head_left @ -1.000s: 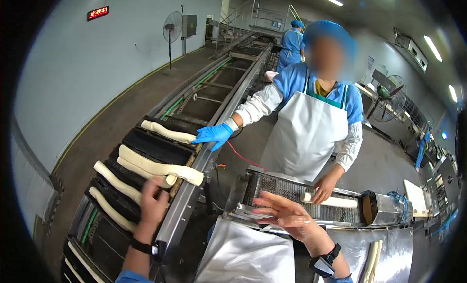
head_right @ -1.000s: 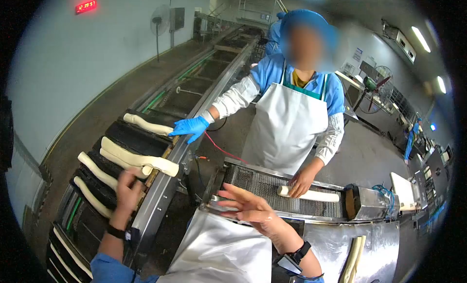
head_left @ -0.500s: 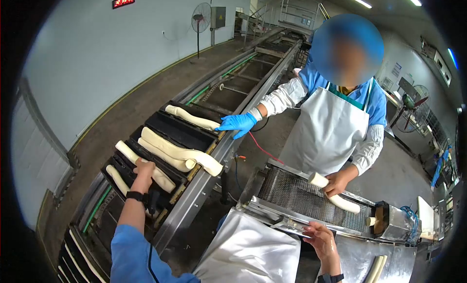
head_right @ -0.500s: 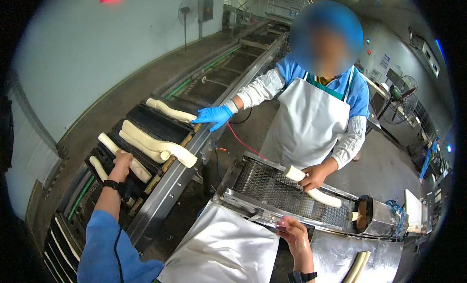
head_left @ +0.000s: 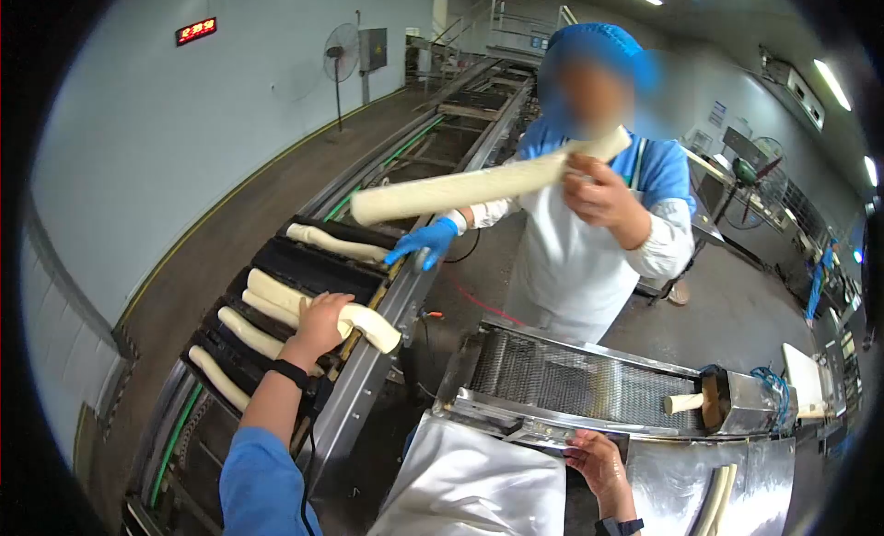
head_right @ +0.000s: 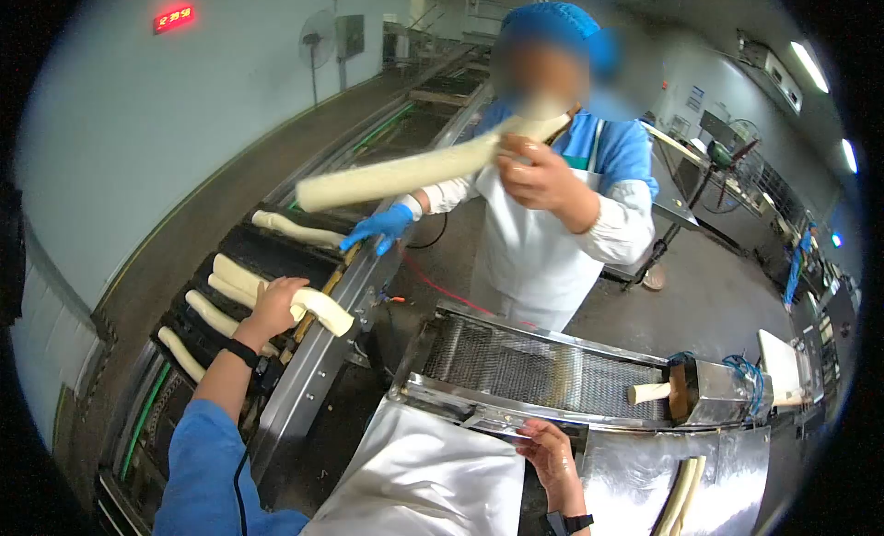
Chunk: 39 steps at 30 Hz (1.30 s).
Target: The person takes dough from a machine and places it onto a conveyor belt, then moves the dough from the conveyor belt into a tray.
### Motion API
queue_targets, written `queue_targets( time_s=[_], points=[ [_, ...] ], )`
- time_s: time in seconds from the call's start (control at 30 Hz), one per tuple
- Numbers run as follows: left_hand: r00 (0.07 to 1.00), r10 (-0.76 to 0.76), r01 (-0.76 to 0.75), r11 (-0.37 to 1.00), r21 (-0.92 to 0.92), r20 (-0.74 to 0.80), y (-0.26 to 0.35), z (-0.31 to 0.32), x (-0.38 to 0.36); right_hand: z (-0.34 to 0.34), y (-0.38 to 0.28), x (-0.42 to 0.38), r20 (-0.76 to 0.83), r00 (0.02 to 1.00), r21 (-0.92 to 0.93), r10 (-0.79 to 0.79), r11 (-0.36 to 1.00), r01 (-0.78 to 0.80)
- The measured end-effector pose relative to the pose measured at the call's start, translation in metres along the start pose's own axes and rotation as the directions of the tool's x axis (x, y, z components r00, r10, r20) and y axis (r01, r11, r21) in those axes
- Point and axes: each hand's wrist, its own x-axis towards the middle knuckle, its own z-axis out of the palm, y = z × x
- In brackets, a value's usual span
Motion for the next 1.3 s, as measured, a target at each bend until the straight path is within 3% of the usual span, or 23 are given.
queue_targets(
  time_s=[0.13,0.2,0.37,0.43,0.5,0.57,0.6,0.63,0.67,0.7,0.73,0.77,0.83,0.9,0.97,1.03,1.07,1.1,1.13,1.17,1.23,1.3],
  points=[
    [0.994,0.104,-0.105,0.993,0.055,0.017,0.006,-0.016,0.011,-0.015,0.015,-0.014,-0.028,0.998,-0.034,0.055,0.998,-0.056],
    [0.986,0.156,-0.159,0.986,-0.05,-0.054,-0.003,-0.016,0.006,-0.025,0.023,-0.022,-0.091,0.993,-0.025,0.072,0.997,-0.075],
    [0.95,0.163,-0.168,0.986,0.004,-0.266,-0.023,-0.007,-0.005,-0.06,0.05,-0.015,-0.238,0.965,0.004,0.106,0.994,-0.108],
    [0.963,0.064,-0.093,0.99,-0.102,-0.263,-0.034,-0.009,-0.003,-0.063,0.052,-0.016,-0.296,0.948,0.012,0.115,0.993,-0.117],
    [0.945,0.054,-0.17,0.923,-0.345,-0.322,-0.024,-0.043,0.001,-0.062,0.047,-0.02,-0.309,0.943,0.021,0.121,0.993,-0.12],
    [0.94,-0.056,-0.155,0.807,-0.569,-0.336,-0.041,-0.066,0.014,-0.061,0.045,-0.022,-0.311,0.94,0.012,0.14,0.99,-0.144],
    [0.923,-0.283,-0.047,0.591,-0.805,-0.261,-0.037,-0.09,0.016,-0.061,0.045,-0.023,-0.315,0.941,0.019,0.12,0.993,-0.12],
    [0.876,-0.396,-0.128,0.357,-0.925,-0.274,-0.015,-0.126,0.017,-0.06,0.043,-0.021,-0.321,0.942,0.026,0.096,0.995,-0.093],
    [0.831,-0.428,-0.307,0.179,-0.935,-0.354,-0.028,-0.144,0.026,-0.057,0.042,-0.021,-0.318,0.945,0.023,0.084,0.996,-0.081],
    [0.824,-0.483,-0.313,0.05,-0.948,-0.297,-0.036,-0.17,0.025,-0.054,0.042,-0.016,-0.306,0.947,0.012,0.093,0.995,-0.094],
    [0.758,-0.619,-0.332,-0.092,-0.939,-0.207,-0.015,-0.202,0.024,-0.054,0.043,-0.011,-0.289,0.954,-0.003,0.081,0.996,-0.085],
    [0.729,-0.635,-0.338,-0.009,-0.941,-0.256,-0.056,-0.204,0.032,-0.053,0.043,-0.008,-0.272,0.96,-0.016,0.067,0.997,-0.074],
    [0.596,-0.771,-0.377,-0.022,-0.926,-0.224,-0.053,-0.22,0.03,-0.039,0.041,-0.007,-0.242,0.968,-0.021,0.069,0.997,-0.076],
    [0.526,-0.843,-0.38,-0.108,-0.919,-0.118,-0.058,-0.203,0.023,-0.028,0.038,-0.006,-0.192,0.981,-0.011,0.021,1.0,-0.023],
    [0.54,-0.841,-0.271,-0.133,-0.953,-0.036,-0.075,-0.157,-0.006,-0.032,0.041,0.004,-0.167,0.985,-0.034,0.035,0.999,-0.041],
    [0.601,-0.799,0.093,0.042,-0.995,0.023,-0.075,-0.118,-0.051,-0.031,0.04,0.009,-0.143,0.988,-0.052,0.05,0.997,-0.058],
    [0.729,-0.679,0.095,0.233,-0.968,-0.091,-0.083,-0.089,-0.081,-0.03,0.036,0.006,-0.137,0.99,-0.084,0.043,0.995,-0.054],
    [0.723,-0.691,0.094,0.115,-0.989,-0.011,-0.084,-0.073,-0.102,-0.029,0.034,0.004,-0.134,0.99,-0.117,0.037,0.992,-0.053],
    [0.487,-0.859,0.241,-0.043,-0.969,0.16,-0.076,-0.07,-0.102,-0.033,0.033,0.005,-0.131,0.991,-0.124,0.04,0.991,-0.056],
    [0.408,-0.899,0.323,-0.025,-0.946,0.162,-0.085,-0.046,-0.12,-0.038,0.033,0.007,-0.128,0.991,-0.129,0.046,0.99,-0.062],
    [0.516,-0.83,0.38,0.0,-0.925,0.212,-0.053,-0.052,-0.155,-0.05,0.033,0.011,-0.149,0.988,-0.096,0.033,0.994,-0.048],
    [0.385,-0.856,0.522,-0.107,-0.846,0.345,-0.022,-0.065,-0.167,-0.052,0.035,0.015,-0.144,0.989,-0.084,0.027,0.996,-0.04]
  ],
)
